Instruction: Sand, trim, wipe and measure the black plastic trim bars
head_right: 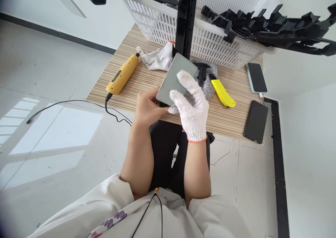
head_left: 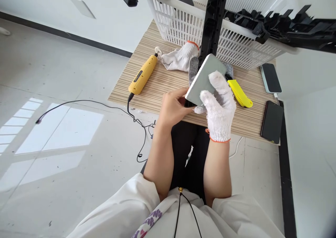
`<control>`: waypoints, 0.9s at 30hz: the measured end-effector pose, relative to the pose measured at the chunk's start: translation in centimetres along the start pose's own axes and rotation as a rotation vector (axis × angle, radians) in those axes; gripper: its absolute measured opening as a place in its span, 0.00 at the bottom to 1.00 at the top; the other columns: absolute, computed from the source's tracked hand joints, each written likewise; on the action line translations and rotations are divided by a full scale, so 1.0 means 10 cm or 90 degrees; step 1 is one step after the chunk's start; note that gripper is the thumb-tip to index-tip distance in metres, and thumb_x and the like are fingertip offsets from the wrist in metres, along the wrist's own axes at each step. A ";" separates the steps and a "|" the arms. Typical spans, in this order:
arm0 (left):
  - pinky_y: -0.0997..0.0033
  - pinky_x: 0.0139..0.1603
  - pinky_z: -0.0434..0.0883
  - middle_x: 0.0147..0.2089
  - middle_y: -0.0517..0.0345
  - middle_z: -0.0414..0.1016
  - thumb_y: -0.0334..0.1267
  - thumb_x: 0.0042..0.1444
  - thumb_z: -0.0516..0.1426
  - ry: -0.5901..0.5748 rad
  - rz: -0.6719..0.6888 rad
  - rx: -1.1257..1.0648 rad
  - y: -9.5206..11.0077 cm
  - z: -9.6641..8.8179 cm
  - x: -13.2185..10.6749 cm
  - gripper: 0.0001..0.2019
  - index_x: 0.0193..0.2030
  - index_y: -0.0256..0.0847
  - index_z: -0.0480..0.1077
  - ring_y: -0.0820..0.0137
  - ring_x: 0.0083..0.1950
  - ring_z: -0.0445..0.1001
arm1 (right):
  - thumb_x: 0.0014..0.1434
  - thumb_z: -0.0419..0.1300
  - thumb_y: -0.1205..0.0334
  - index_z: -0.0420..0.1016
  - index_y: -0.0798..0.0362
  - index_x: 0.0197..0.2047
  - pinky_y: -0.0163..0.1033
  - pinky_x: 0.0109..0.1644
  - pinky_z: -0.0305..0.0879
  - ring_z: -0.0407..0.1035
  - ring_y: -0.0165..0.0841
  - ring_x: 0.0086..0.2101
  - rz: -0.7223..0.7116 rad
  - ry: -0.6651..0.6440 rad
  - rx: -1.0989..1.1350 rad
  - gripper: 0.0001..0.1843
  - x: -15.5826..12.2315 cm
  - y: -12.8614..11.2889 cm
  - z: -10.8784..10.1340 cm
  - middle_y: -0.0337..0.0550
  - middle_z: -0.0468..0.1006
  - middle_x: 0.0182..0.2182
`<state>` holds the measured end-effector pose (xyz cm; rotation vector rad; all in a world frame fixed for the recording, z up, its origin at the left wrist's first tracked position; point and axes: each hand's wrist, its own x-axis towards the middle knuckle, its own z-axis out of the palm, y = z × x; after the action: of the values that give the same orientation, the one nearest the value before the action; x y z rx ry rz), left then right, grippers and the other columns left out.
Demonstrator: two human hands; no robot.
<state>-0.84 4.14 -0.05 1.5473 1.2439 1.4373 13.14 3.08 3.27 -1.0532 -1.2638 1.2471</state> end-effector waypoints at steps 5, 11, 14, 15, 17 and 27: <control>0.75 0.26 0.62 0.23 0.66 0.71 0.33 0.44 0.63 -0.019 0.013 0.004 -0.05 -0.01 0.02 0.03 0.27 0.39 0.72 0.76 0.25 0.67 | 0.57 0.67 0.51 0.75 0.38 0.57 0.33 0.34 0.80 0.76 0.31 0.43 0.026 -0.062 -0.023 0.24 0.01 0.00 0.00 0.35 0.71 0.61; 0.74 0.27 0.62 0.23 0.65 0.69 0.33 0.44 0.63 -0.046 -0.005 0.012 -0.10 -0.01 0.04 0.06 0.24 0.39 0.69 0.74 0.27 0.67 | 0.55 0.68 0.51 0.74 0.38 0.59 0.34 0.33 0.80 0.76 0.32 0.43 0.043 -0.089 -0.037 0.27 0.04 0.02 -0.04 0.35 0.71 0.62; 0.73 0.29 0.63 0.25 0.65 0.71 0.34 0.44 0.64 -0.045 -0.013 0.020 -0.11 -0.01 0.04 0.06 0.26 0.39 0.70 0.73 0.28 0.68 | 0.57 0.66 0.50 0.73 0.37 0.60 0.33 0.33 0.80 0.75 0.32 0.44 0.021 -0.056 -0.032 0.27 0.05 0.04 -0.06 0.35 0.70 0.62; 0.73 0.29 0.63 0.25 0.65 0.71 0.34 0.44 0.64 -0.046 -0.013 0.024 -0.11 -0.01 0.04 0.06 0.27 0.39 0.70 0.73 0.28 0.68 | 0.57 0.66 0.51 0.73 0.37 0.60 0.33 0.34 0.80 0.75 0.32 0.44 0.021 -0.061 -0.034 0.27 0.05 0.04 -0.06 0.36 0.70 0.62; 0.73 0.28 0.62 0.23 0.65 0.70 0.33 0.43 0.64 -0.049 -0.010 0.032 -0.11 -0.01 0.05 0.06 0.25 0.39 0.69 0.74 0.27 0.67 | 0.57 0.66 0.51 0.73 0.38 0.60 0.34 0.34 0.80 0.76 0.31 0.43 0.029 -0.095 -0.041 0.27 0.05 0.05 -0.06 0.36 0.71 0.61; 0.73 0.28 0.63 0.24 0.65 0.72 0.36 0.44 0.65 -0.042 -0.029 0.023 -0.07 0.00 0.04 0.06 0.27 0.40 0.72 0.72 0.28 0.69 | 0.57 0.66 0.52 0.75 0.39 0.57 0.33 0.32 0.79 0.75 0.31 0.43 0.019 -0.042 -0.037 0.24 0.06 0.03 -0.06 0.35 0.72 0.60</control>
<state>-1.04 4.70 -0.59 1.5676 1.2638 1.3317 13.63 3.70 3.02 -1.0846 -1.3459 1.2830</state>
